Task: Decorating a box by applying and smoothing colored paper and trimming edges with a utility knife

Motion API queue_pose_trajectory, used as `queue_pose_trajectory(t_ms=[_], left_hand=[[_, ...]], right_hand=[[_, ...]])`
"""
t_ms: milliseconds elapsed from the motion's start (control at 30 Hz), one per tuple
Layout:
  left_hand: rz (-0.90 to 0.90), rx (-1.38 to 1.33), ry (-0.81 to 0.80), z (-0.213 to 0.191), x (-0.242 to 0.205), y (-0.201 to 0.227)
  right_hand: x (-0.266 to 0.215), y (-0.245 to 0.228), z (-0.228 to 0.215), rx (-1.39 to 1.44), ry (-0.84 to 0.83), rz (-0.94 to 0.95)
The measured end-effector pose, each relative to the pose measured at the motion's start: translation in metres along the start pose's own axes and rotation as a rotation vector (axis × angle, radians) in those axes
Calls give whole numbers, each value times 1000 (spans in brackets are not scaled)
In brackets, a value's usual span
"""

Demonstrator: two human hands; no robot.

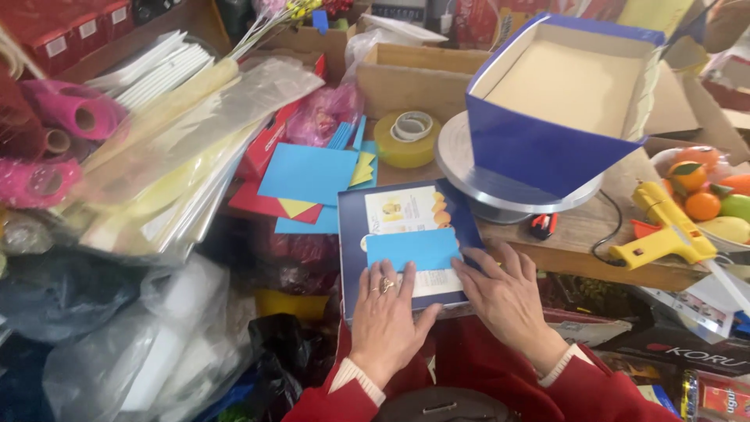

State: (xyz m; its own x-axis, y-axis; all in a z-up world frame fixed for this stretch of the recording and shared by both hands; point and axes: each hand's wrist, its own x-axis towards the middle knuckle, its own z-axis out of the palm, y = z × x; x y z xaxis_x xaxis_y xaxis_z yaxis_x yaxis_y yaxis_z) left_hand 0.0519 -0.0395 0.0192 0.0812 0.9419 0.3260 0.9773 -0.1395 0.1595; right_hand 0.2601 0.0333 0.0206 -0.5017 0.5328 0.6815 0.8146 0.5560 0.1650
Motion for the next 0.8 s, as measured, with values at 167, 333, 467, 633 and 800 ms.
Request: queue_pose_trajectory(t_ms=[167,333,467,633,800], left_hand=[[11,55,-26,1,3,0],[40,80,44,7,1,-2],[24,72,45,16,3,-3],[45,60,67,6,0,-10],[-17,138,19,-18,-22,-48]], right_hand=[[-3,11,6,213,-245,182],[8,-10,-2,231,-43,173],[19,-41,0,359,-254,48],[7,-29,21,118,-56,-108],[-1,-16,23,159,-99,-68]])
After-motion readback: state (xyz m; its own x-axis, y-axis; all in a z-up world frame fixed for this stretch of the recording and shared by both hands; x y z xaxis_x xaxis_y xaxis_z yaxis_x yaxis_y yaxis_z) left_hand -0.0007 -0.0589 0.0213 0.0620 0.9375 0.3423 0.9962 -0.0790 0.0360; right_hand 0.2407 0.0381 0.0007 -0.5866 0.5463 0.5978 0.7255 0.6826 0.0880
